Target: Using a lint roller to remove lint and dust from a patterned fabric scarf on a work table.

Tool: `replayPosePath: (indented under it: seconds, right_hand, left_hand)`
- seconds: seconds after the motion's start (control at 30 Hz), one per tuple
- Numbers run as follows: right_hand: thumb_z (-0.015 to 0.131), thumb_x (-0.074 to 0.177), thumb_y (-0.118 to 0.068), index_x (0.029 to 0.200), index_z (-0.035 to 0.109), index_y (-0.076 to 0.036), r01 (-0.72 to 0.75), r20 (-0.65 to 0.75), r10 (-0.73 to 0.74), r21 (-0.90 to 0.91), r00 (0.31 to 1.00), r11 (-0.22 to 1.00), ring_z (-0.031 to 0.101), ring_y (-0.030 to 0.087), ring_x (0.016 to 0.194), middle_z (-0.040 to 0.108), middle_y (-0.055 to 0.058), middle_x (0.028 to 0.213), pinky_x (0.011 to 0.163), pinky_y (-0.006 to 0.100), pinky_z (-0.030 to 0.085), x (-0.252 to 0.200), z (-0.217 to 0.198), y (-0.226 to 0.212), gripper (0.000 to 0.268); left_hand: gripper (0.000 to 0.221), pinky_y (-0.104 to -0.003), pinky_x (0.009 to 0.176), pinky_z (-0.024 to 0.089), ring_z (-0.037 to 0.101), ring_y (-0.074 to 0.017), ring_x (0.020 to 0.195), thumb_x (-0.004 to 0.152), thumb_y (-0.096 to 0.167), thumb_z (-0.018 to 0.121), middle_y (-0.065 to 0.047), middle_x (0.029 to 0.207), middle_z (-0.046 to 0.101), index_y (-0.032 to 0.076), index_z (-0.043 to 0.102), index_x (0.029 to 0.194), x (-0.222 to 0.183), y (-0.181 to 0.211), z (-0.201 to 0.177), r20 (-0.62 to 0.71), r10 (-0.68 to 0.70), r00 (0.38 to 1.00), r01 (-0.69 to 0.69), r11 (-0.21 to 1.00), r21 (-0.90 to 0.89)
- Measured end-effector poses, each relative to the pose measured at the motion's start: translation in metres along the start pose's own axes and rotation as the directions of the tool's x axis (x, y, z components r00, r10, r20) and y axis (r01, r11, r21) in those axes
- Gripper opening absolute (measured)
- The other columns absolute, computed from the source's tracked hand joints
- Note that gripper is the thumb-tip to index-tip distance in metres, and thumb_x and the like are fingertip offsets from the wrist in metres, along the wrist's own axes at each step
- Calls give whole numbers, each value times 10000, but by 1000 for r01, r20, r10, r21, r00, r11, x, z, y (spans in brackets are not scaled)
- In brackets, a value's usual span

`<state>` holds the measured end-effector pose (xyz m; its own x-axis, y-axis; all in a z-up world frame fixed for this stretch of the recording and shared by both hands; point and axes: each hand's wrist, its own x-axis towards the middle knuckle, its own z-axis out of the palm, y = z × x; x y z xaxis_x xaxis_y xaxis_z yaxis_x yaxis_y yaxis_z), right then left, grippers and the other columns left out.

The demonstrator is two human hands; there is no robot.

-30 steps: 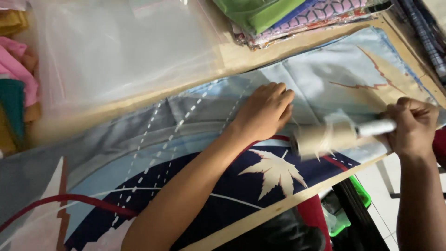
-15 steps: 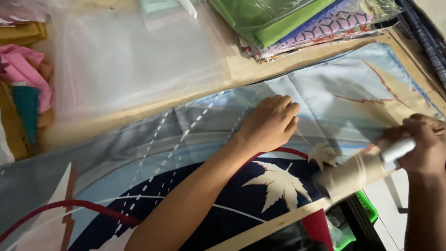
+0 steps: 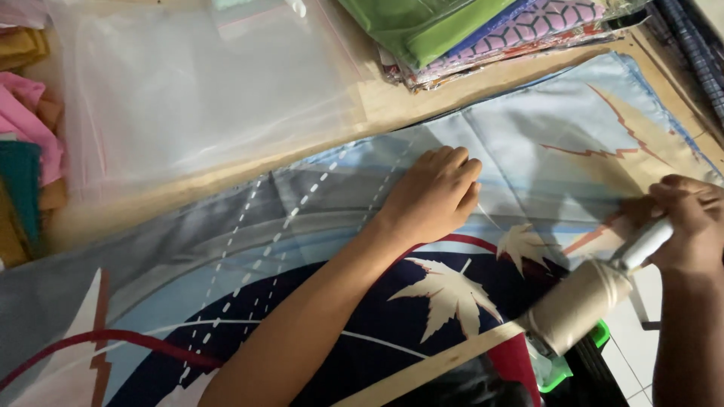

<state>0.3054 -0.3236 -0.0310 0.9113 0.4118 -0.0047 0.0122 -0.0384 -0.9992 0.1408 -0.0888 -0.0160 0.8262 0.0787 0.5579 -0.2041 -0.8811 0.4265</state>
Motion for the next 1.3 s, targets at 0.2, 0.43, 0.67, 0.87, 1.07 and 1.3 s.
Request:
replayPosePath:
  seconds: [0.2, 0.43, 0.67, 0.87, 1.07, 1.3]
  right_hand:
    - [364, 790, 49, 490, 219, -84, 143, -11, -144, -31, 990, 989, 239, 108, 374, 200, 22, 472, 387, 229, 240, -6, 16, -16, 359]
    - [399, 829, -16, 545, 264, -94, 107, 18, -109, 99, 994, 989, 318, 108, 414, 242, 17, 480, 423, 286, 363, -4, 12, -13, 323]
    - [447, 721, -168, 666, 345, -159, -132, -116, 152, 164, 982, 978, 480, 285, 455, 421, 122, 531, 402, 374, 422, 6, -3, 2, 117]
    - [431, 770, -112, 783, 324, -181, -238, -70, 269, 295, 961, 925, 281, 15, 443, 189, -46, 531, 438, 171, 309, -11, 19, -23, 128]
    - [447, 818, -116, 561, 267, -189, -30, -168, 11, -113, 986, 993, 336, 53, 443, 281, -43, 495, 389, 183, 242, -4, 20, -16, 322]
    - [345, 756, -140, 667, 174, -154, -43, 77, 41, 30, 996, 999, 210, 56, 394, 163, -31, 447, 400, 198, 197, 8, -6, 3, 193]
  left_hand:
    - [117, -374, 554, 348, 413, -273, 596, 727, 62, 465, -103, 645, 396, 28, 392, 642, 1, 1, -1, 0, 33, 999, -33, 999, -17]
    - [109, -353, 571, 365, 411, -245, 595, 725, 58, 453, -82, 640, 394, 35, 390, 639, 1, 3, -2, 9, 8, 1000, -8, 1000, 3]
    - [88, -354, 555, 366, 426, -247, 598, 714, 64, 450, -84, 637, 410, 32, 411, 641, 0, 1, 0, 2, 8, 1000, -8, 1000, 14]
    - [100, -349, 569, 375, 416, -237, 583, 730, 62, 448, -79, 624, 399, 26, 414, 642, 0, 1, -2, 5, 3, 1000, -3, 1000, -11]
    - [62, -370, 585, 364, 445, -269, 630, 703, 70, 467, -104, 665, 429, 24, 435, 677, 0, -2, 0, -5, 21, 1000, -21, 1000, -22]
    - [85, -354, 585, 374, 435, -242, 605, 724, 88, 458, -82, 646, 418, 36, 433, 662, -1, -1, -1, 13, -1, 1000, 1, 1000, 25]
